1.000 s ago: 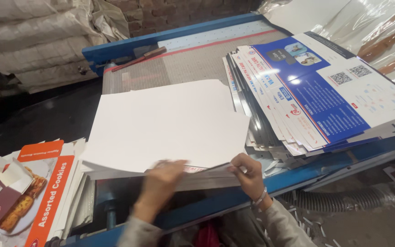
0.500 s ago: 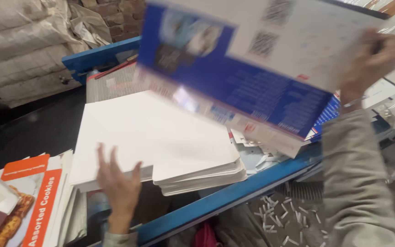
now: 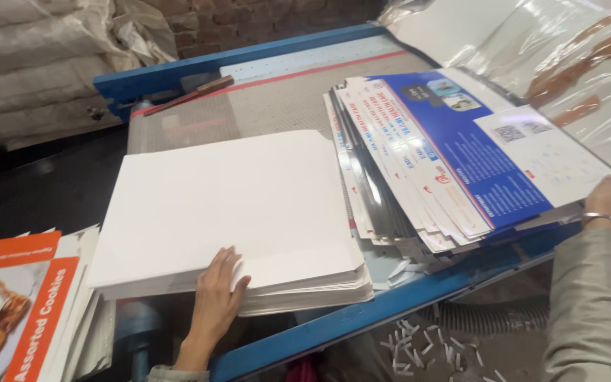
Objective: The person inserts a white folded paper into a printed cover sheet labeled 'VAANI HEALTH CARE' and presses the edges to secure it. They repeat this process for multiple units, stacking the completed booklets on a blue table.
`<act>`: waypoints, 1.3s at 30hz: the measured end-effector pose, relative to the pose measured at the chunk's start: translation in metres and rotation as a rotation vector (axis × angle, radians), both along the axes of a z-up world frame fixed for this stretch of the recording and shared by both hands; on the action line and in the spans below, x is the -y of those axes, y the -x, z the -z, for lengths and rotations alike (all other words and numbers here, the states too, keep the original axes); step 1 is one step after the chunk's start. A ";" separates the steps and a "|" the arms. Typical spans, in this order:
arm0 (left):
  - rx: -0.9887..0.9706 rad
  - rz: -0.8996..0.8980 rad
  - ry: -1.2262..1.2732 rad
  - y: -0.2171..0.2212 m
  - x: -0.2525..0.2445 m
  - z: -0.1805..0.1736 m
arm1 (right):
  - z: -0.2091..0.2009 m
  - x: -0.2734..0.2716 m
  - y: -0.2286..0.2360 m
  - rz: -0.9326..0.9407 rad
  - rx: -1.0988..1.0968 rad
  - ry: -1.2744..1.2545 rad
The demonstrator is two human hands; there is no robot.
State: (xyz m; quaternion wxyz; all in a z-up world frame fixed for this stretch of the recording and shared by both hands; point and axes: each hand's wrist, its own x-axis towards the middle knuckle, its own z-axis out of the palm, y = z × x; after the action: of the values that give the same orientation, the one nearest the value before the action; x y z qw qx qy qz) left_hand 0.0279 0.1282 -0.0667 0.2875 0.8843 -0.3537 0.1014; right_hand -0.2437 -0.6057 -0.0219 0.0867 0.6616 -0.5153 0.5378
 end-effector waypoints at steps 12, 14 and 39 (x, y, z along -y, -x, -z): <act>0.177 0.308 -0.080 0.036 0.057 -0.039 | -0.027 -0.196 -0.078 -0.973 -0.433 0.079; 0.143 0.334 -0.097 0.045 0.082 -0.042 | -0.026 -0.308 -0.101 -1.401 -0.658 0.026; -0.163 0.206 -0.025 0.019 0.123 -0.072 | -0.040 -0.450 -0.147 -1.573 -0.047 -0.612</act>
State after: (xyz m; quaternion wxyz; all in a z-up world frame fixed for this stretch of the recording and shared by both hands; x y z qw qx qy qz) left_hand 0.0084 0.0053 0.0049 0.3130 0.8521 -0.4195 -0.0053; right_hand -0.0967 -0.1560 0.0179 -0.4853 0.8330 -0.0254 0.2644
